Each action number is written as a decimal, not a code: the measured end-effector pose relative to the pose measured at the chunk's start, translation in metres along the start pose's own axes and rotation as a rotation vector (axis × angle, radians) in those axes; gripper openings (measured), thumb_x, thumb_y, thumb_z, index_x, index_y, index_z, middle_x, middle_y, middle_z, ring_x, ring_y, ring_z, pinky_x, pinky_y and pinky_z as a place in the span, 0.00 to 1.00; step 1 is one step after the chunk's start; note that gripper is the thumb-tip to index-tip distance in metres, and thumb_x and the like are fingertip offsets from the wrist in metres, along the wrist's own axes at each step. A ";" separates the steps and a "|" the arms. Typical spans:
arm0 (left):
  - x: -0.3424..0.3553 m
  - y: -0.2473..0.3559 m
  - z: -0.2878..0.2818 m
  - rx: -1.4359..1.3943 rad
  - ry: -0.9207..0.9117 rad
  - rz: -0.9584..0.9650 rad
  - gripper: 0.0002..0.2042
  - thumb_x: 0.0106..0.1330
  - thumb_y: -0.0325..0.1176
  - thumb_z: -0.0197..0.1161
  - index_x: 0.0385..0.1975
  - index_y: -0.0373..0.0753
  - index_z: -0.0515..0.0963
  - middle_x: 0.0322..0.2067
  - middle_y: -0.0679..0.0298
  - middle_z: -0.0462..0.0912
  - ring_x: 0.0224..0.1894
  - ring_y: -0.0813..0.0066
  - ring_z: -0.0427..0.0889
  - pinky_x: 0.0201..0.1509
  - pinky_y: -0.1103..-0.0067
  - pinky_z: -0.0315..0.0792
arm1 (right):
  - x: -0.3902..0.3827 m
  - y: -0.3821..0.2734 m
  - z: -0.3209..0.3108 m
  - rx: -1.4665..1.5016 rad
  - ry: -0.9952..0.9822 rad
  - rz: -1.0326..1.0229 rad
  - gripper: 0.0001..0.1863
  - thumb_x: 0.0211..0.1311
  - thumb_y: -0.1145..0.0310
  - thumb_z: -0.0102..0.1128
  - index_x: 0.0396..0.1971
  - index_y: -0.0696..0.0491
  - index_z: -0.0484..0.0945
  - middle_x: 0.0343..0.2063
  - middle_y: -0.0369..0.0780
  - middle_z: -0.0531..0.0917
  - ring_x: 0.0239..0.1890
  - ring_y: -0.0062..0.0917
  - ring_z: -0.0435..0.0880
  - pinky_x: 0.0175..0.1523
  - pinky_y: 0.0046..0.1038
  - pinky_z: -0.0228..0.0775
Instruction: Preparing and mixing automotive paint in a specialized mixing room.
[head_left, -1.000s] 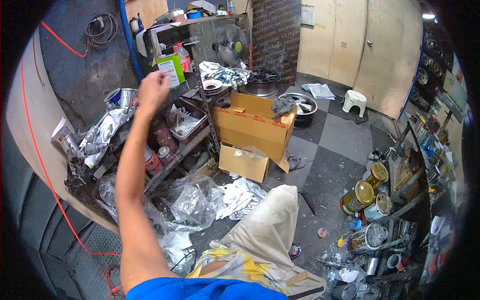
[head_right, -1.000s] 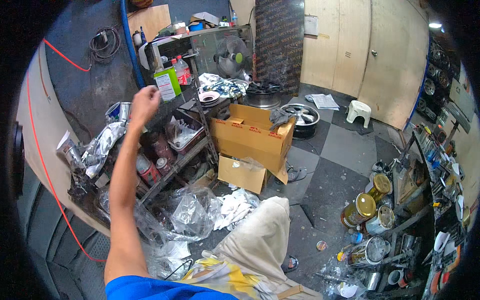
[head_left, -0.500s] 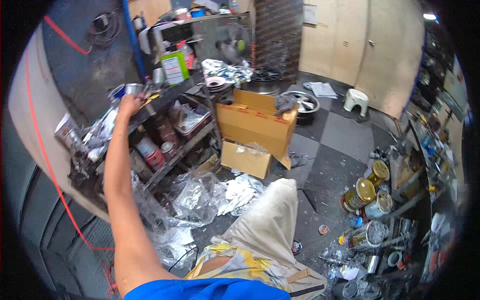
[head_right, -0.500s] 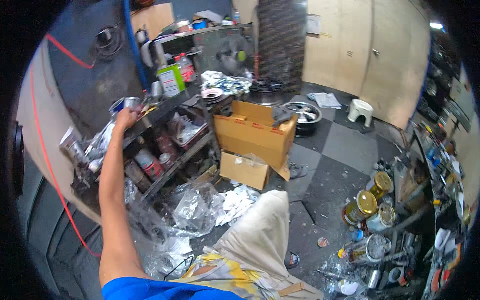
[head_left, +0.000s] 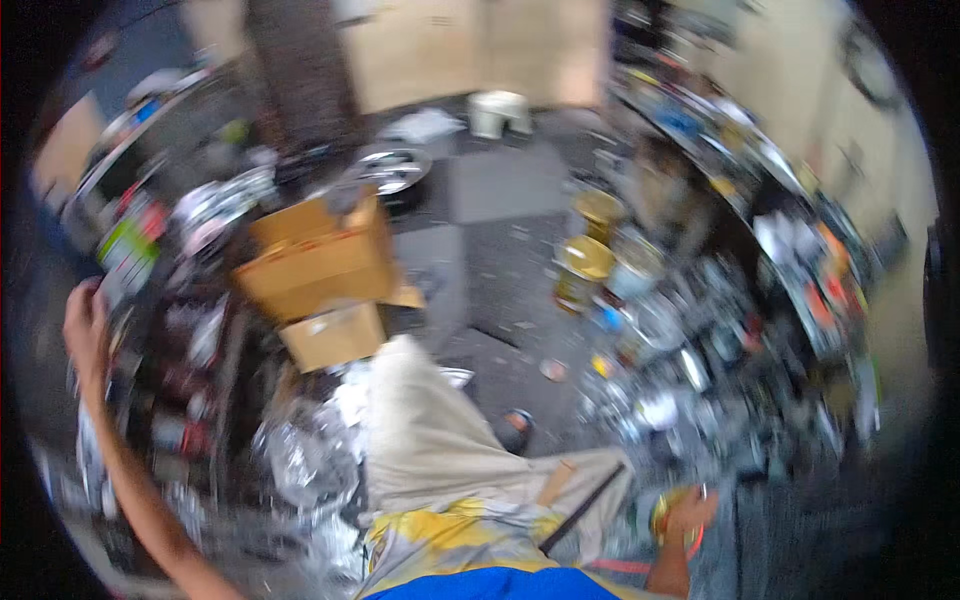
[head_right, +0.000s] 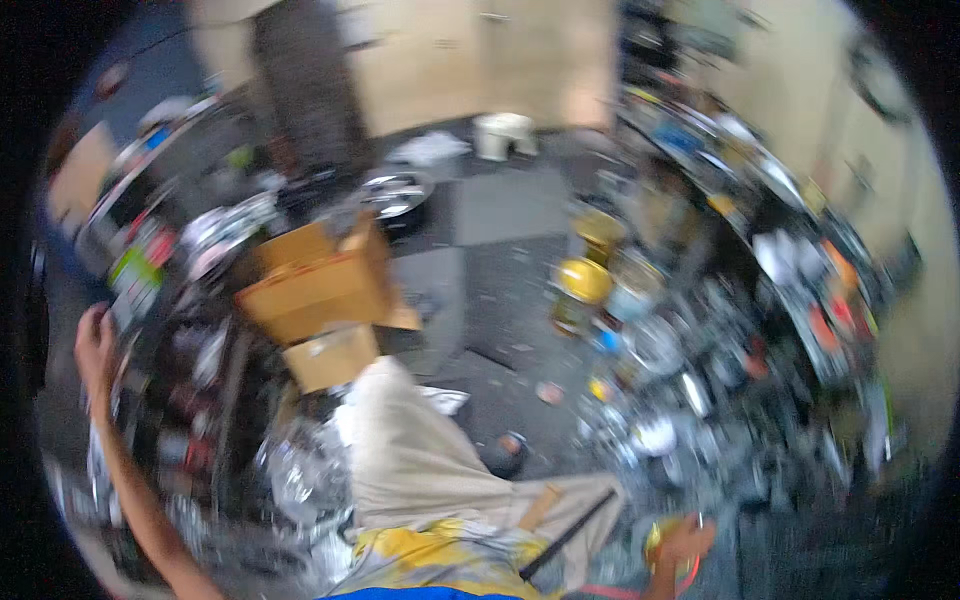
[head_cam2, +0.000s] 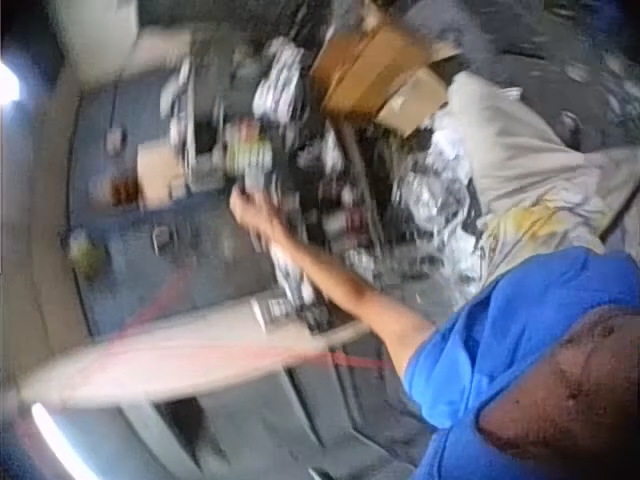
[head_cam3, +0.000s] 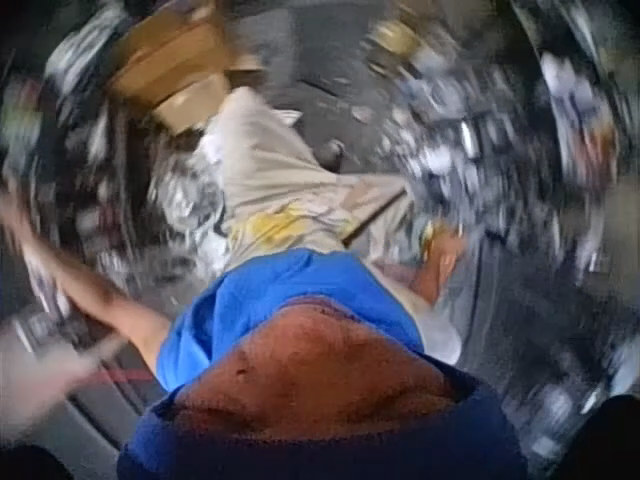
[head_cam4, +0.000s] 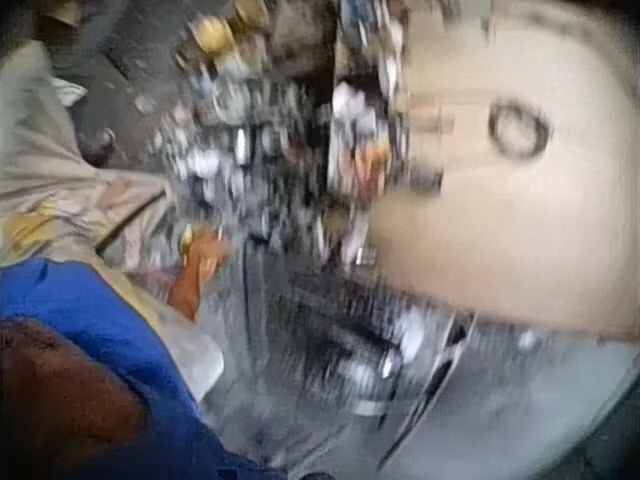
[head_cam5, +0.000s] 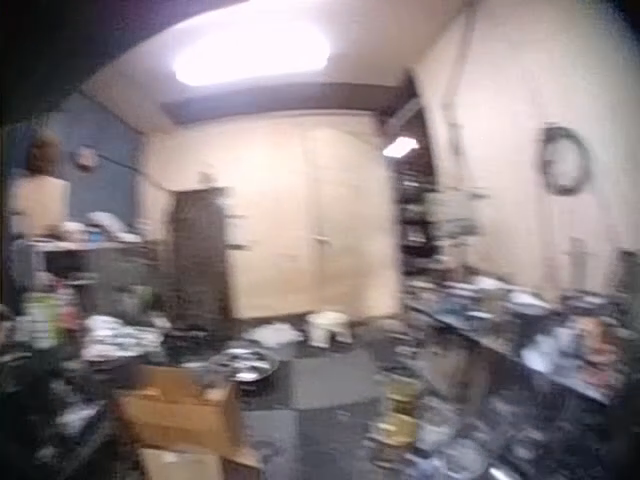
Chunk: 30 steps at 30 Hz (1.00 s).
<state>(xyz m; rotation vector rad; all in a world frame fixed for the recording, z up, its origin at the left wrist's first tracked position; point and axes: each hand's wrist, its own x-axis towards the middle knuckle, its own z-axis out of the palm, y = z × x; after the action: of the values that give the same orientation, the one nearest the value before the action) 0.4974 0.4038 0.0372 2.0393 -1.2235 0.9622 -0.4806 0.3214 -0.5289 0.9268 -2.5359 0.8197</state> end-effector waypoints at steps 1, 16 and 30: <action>0.012 0.006 0.013 -0.046 -0.030 0.073 0.09 0.77 0.29 0.56 0.49 0.34 0.79 0.42 0.57 0.84 0.44 0.72 0.83 0.50 0.79 0.74 | -0.005 -0.015 -0.005 0.069 -0.055 -0.052 0.16 0.65 0.59 0.64 0.36 0.59 0.76 0.34 0.53 0.80 0.39 0.52 0.78 0.45 0.50 0.68; -0.039 0.513 0.168 -0.706 -0.586 0.746 0.05 0.68 0.25 0.63 0.35 0.28 0.79 0.31 0.51 0.79 0.31 0.56 0.83 0.38 0.71 0.75 | 0.002 -0.034 -0.035 -0.108 -0.048 0.043 0.19 0.64 0.55 0.62 0.42 0.56 0.74 0.41 0.47 0.76 0.50 0.44 0.75 0.53 0.45 0.64; -0.181 0.704 0.261 -0.896 -0.987 1.030 0.07 0.66 0.31 0.66 0.33 0.33 0.81 0.33 0.51 0.84 0.34 0.50 0.85 0.40 0.62 0.77 | 0.007 -0.040 -0.030 -0.057 -0.066 0.063 0.17 0.62 0.55 0.65 0.39 0.53 0.76 0.40 0.45 0.77 0.48 0.42 0.76 0.52 0.43 0.63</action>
<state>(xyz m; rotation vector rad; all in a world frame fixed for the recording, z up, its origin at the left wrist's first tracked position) -0.1199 -0.0019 -0.1871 0.9985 -2.6737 -0.4237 -0.4559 0.3115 -0.4856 0.8736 -2.6428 0.7424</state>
